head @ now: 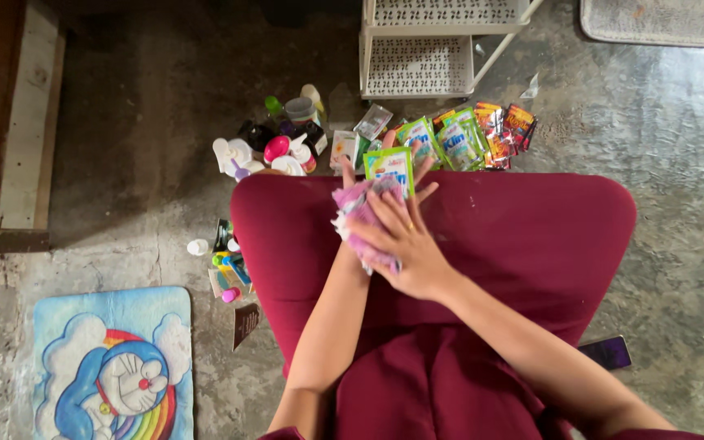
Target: The person sits on the floor and wipes small green packets with a pink cloth. They repeatedly pick up a packet, wipe it thoroughly, and place it onto a white plastic shelf nearby.
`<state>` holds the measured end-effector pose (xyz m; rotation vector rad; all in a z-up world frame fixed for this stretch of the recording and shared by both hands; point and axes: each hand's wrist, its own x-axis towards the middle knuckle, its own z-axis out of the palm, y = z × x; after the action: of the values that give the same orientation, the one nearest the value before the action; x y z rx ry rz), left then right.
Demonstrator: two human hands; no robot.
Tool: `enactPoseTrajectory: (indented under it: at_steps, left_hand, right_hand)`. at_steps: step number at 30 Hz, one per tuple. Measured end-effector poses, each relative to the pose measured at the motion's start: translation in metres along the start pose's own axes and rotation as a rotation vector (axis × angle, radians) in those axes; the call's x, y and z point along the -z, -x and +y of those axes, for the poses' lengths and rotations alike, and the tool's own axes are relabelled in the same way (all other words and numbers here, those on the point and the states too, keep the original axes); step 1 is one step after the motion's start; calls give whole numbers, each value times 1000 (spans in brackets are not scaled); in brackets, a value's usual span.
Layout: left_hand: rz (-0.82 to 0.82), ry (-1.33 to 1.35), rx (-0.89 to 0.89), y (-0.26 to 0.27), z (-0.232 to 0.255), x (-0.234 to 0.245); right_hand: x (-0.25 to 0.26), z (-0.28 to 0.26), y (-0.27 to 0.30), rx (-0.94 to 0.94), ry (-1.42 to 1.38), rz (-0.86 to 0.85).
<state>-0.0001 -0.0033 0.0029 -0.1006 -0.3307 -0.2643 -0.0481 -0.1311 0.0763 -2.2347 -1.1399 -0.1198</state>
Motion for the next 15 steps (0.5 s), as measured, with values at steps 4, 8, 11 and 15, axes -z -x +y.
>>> enactPoseTrajectory:
  at_steps: [4,8,11,15]
  left_hand:
    - [11,-82,-86,-4,7,5]
    - [356,-331,-209,-2,11,-8]
    - [60,-47,-142,1,15,-10]
    - [-78,43,-2,0,6,-2]
  right_hand:
    - [-12,25,-17,-230,80,-47]
    - [-20,20,-19,-389,59,82]
    - [-18,-12,7,-149,49,34]
    - [-13,-11,4,-153,35,-19]
